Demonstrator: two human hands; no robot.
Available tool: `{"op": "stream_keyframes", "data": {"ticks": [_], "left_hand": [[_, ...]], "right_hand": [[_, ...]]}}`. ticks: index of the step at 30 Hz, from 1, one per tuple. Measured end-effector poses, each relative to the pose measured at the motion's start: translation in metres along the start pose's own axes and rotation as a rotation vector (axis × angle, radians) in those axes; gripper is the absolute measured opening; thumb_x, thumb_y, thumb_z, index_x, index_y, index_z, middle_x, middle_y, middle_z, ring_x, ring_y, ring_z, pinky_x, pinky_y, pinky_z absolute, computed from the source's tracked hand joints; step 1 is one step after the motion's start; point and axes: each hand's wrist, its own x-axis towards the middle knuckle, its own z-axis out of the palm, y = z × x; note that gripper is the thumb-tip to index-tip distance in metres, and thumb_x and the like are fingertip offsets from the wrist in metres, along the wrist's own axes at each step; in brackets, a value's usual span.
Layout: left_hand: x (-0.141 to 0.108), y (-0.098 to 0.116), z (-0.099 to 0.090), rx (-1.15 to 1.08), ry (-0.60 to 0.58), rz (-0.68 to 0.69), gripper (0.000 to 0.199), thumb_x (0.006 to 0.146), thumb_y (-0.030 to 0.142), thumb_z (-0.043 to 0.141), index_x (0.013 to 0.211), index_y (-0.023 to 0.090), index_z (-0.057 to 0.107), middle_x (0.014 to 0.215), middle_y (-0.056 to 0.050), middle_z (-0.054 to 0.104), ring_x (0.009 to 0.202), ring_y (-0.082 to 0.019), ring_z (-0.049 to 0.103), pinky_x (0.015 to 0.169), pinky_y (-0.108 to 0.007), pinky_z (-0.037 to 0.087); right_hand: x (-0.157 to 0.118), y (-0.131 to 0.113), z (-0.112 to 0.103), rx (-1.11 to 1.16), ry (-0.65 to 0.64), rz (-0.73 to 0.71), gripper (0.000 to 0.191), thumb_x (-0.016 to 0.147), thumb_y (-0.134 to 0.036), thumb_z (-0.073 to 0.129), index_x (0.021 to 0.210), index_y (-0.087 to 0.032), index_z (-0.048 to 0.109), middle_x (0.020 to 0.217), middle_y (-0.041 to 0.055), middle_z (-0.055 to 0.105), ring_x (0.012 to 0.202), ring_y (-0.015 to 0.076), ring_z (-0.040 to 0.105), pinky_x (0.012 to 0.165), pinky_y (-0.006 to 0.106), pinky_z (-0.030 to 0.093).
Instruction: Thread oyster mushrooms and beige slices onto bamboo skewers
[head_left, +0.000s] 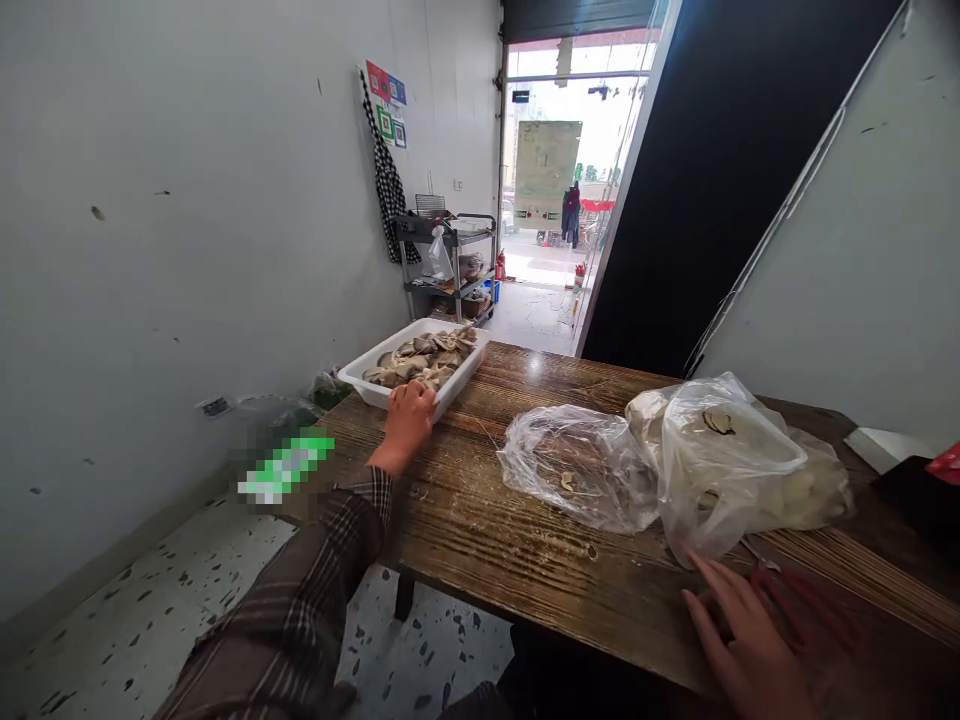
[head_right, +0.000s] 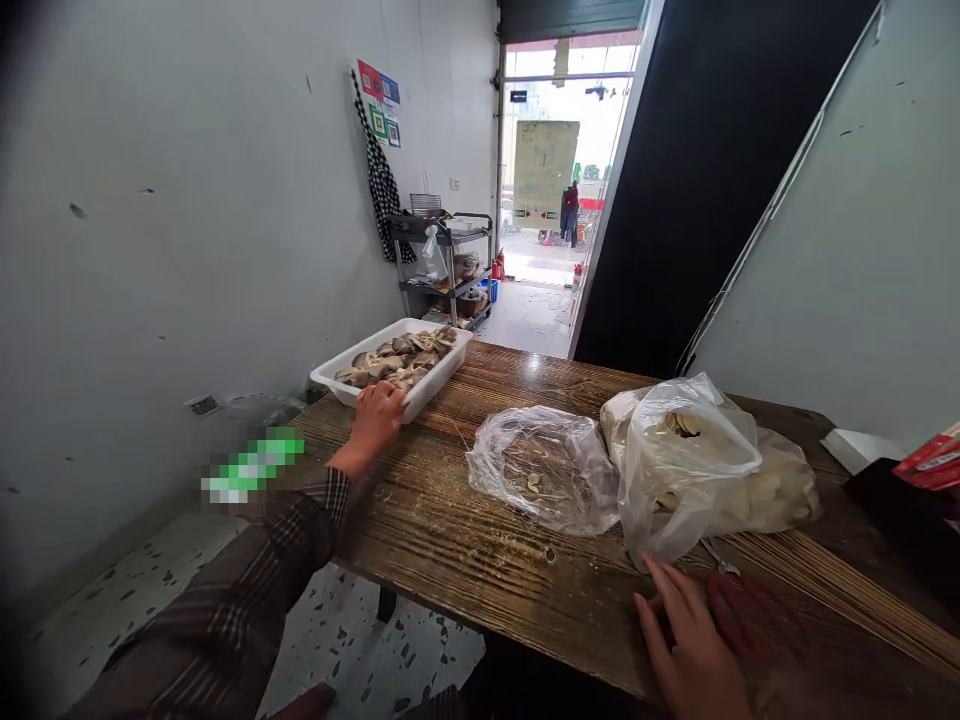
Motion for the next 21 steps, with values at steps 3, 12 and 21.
{"op": "stream_keyframes", "data": {"ticks": [3,12,21], "left_hand": [[0.025,-0.012,0.015,-0.083,-0.018,-0.025,0.023,0.088,0.027,0.044,0.089,0.019,0.065,0.109,-0.013,0.058,0.104,-0.03,0.049,0.095,-0.043,0.037],[0.053,-0.024,0.026,-0.205,0.027,0.065,0.024,0.081,0.031,0.048,0.094,0.017,0.063,0.12,-0.016,0.057,0.117,-0.034,0.048,0.103,-0.051,0.034],[0.006,0.078,-0.002,-0.401,-0.022,0.16,0.049,0.086,0.037,0.051,0.13,0.015,0.053,0.135,-0.017,0.05,0.124,-0.033,0.047,0.106,-0.048,0.035]], "right_hand": [[0.001,0.0,0.001,0.026,0.01,0.009,0.044,0.095,-0.045,0.044,0.135,-0.028,0.048,0.126,0.0103,0.061,0.114,0.0277,0.062,0.092,0.044,0.054],[0.013,-0.025,-0.013,0.071,0.02,0.101,0.042,0.097,-0.039,0.045,0.134,-0.021,0.054,0.124,0.0129,0.062,0.108,0.0241,0.064,0.095,0.04,0.052],[0.017,-0.034,-0.022,0.08,0.077,0.126,0.04,0.098,-0.036,0.045,0.133,-0.022,0.056,0.125,0.0122,0.061,0.108,0.0233,0.063,0.096,0.04,0.051]]}}
